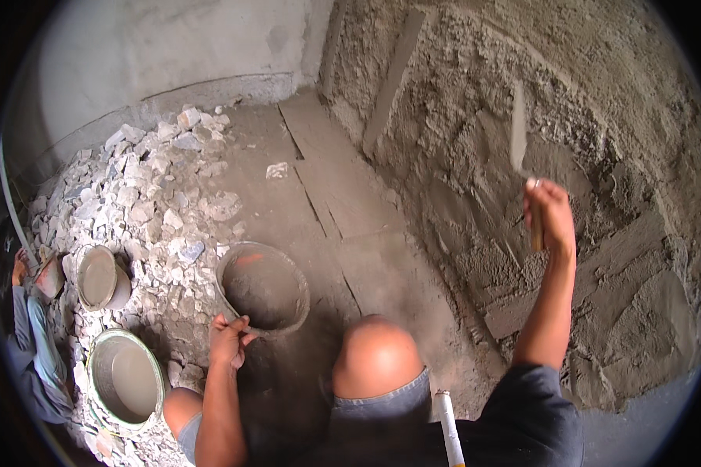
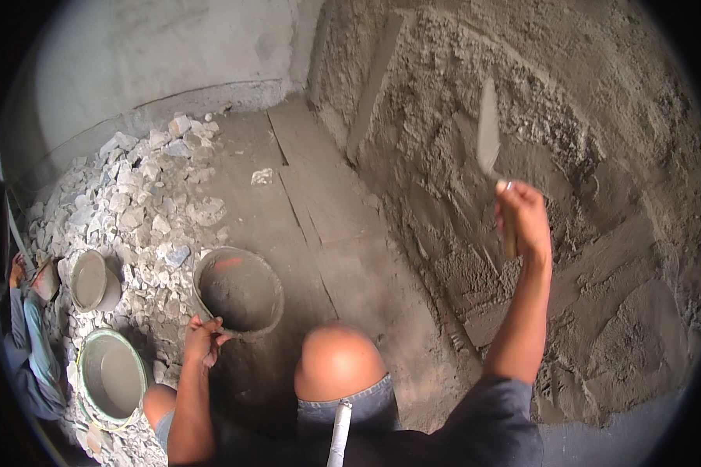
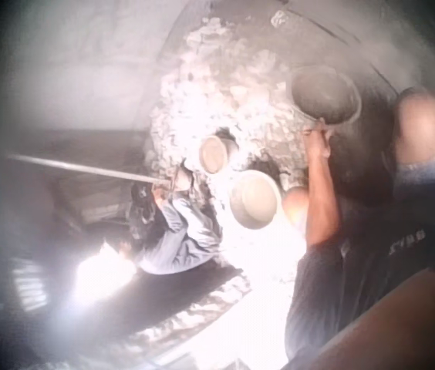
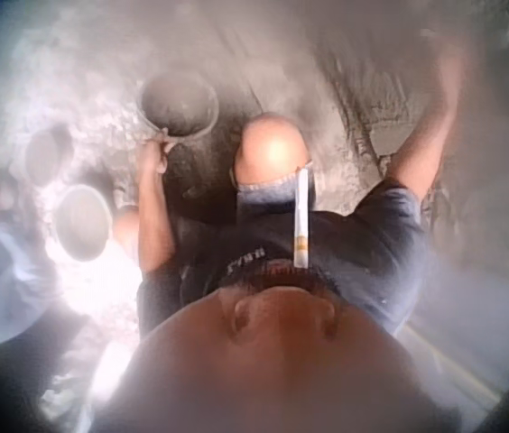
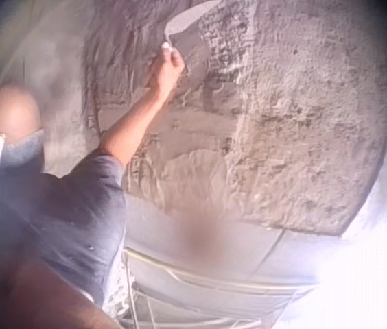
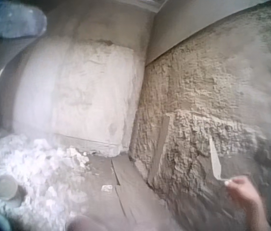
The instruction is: The person applies cement to a wall using a trowel, taking mortar from a small bucket and spreading it onto the surface.
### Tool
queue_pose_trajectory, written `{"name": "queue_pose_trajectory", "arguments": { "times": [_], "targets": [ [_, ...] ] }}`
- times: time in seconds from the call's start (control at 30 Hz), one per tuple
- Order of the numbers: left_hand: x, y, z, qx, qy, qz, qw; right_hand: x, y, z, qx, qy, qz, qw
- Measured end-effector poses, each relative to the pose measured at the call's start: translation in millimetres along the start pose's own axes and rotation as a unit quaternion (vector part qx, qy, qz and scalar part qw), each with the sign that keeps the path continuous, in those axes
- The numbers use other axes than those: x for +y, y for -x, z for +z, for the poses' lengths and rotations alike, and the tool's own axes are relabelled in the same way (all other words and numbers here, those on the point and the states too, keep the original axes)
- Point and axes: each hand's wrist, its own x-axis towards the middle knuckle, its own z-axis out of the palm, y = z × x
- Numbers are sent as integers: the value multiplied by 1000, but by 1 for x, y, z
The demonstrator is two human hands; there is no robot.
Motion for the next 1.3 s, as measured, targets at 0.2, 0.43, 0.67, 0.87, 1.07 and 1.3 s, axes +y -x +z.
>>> {"name": "queue_pose_trajectory", "arguments": {
  "times": [0.2,0.43,0.67,0.87,1.07,1.3],
  "targets": [
    [-13,-8,27,-36,-77,31,996,123,159,94,-156,85,212,961],
    [-62,-38,15,-85,-250,109,958,212,220,218,-304,-20,-53,951],
    [-77,-55,28,-72,-310,168,933,188,129,355,-441,342,-19,829],
    [-45,-52,16,-93,-256,57,961,199,144,399,-435,394,-210,782],
    [-25,-44,25,-57,-284,11,957,203,156,394,-511,225,-127,820],
    [-65,-47,11,-51,-438,269,857,174,117,401,-441,443,-151,766]
  ]
}}
